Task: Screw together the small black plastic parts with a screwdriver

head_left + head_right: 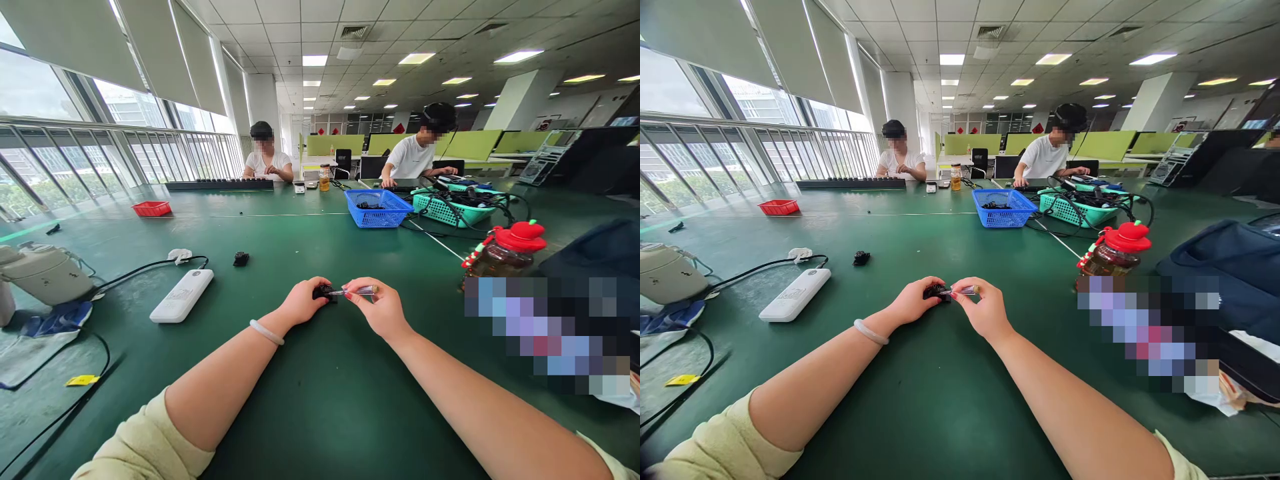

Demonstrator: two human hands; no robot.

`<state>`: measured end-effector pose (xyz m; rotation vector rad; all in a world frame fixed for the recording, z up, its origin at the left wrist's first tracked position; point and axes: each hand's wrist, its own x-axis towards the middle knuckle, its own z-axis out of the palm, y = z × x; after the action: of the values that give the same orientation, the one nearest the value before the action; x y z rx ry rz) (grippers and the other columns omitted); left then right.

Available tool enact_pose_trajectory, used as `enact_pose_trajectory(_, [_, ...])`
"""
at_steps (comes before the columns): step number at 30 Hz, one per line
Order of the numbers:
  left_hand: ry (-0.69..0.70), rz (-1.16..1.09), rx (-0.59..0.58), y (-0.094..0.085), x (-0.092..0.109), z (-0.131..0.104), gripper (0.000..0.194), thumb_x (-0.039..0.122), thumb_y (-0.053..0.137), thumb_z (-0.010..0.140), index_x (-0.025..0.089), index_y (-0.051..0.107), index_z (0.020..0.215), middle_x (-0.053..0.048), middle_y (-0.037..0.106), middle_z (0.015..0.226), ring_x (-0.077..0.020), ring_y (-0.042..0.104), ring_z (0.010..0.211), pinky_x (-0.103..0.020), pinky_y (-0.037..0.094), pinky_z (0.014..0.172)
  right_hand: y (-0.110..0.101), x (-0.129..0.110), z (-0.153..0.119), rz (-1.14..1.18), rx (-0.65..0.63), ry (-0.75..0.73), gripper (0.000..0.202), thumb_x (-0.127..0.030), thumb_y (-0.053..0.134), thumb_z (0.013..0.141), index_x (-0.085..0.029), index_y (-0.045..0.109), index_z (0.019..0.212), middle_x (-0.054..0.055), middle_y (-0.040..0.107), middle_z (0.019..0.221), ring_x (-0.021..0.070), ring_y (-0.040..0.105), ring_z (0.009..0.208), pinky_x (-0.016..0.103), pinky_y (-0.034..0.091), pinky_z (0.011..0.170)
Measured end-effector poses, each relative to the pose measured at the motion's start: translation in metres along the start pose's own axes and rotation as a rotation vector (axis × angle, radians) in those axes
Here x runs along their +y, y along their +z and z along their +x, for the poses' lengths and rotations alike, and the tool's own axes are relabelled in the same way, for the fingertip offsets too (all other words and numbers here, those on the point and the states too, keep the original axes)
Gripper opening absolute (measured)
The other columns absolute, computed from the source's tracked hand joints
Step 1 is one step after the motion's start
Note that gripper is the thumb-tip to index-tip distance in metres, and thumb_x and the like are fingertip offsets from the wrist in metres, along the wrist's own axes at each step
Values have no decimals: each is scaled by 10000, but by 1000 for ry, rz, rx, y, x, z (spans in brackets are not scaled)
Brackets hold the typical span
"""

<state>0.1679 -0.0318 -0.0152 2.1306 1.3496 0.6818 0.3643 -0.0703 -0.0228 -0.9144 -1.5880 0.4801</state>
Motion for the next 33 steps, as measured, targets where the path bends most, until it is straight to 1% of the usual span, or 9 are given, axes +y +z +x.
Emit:
enact_pose_trajectory(3, [-9,-11,6,0,0,0,350,198,650,798,218,643,1148,-39,711,1143,-210,652,1037,-355,501,980,0,-2,0,-91,-46,-191,72,-214,633,850,-243,656,788,24,744,851,199,715,824,401,585,858])
enact_pose_trajectory(8, [17,-37,18,2,-2,1,385,143,629,769,223,646,1145,-37,716,1139,-198,656,1024,-349,505,972,1,-17,-1,-427,-363,-803,284,-18,469,828,-229,658,822,17,738,895,152,697,853,421,508,1011])
enact_pose_trajectory(12, [27,-43,5,3,-3,0,422,147,619,764,215,627,1180,-37,717,1126,-191,663,980,-341,521,928,3,-24,0,-545,-437,-967,287,3,452,800,-204,647,758,40,722,870,177,685,932,413,504,1004])
enact_pose_trajectory(16, [14,-24,-3,3,-3,0,399,179,648,774,214,631,1171,-36,718,1121,-205,662,1006,-346,511,941,0,-16,1,-404,-331,-752,291,-11,472,801,-227,667,806,33,735,939,167,692,900,414,517,995])
enact_pose_trajectory(21, [-31,-40,-4,4,-3,2,501,162,686,758,207,596,1249,-59,704,1195,-225,655,1092,-353,483,1009,-4,-4,3,-85,-83,-200,116,-196,626,853,-245,687,767,30,748,905,206,711,899,393,571,885])
enact_pose_trajectory(23, [-43,-61,-11,4,-3,2,530,158,686,758,208,583,1275,-61,704,1204,-227,653,1116,-350,475,1028,-4,-1,5,61,-8,14,89,-283,689,812,-233,685,738,41,747,884,224,714,887,391,575,842])
enact_pose_trajectory(27, [-53,-84,-17,3,-4,2,557,168,687,759,205,575,1302,-68,690,1249,-232,631,1174,-343,458,1057,-2,6,12,327,178,347,215,-375,808,658,-214,679,719,48,748,855,237,705,875,405,565,839])
enact_pose_trajectory(30, [-63,-71,-29,3,-4,2,612,176,675,772,201,524,1365,-68,672,1287,-235,603,1220,-353,433,1082,-3,16,14,447,333,512,284,-352,856,554,-213,678,726,36,737,837,234,701,882,408,550,877])
enact_pose_trajectory(33, [-52,-51,-45,3,-4,2,699,186,649,793,215,422,1453,-47,675,1286,-233,594,1231,-371,422,1091,-5,25,15,503,405,621,304,-324,864,519,-214,665,721,29,720,804,236,703,872,402,552,866])
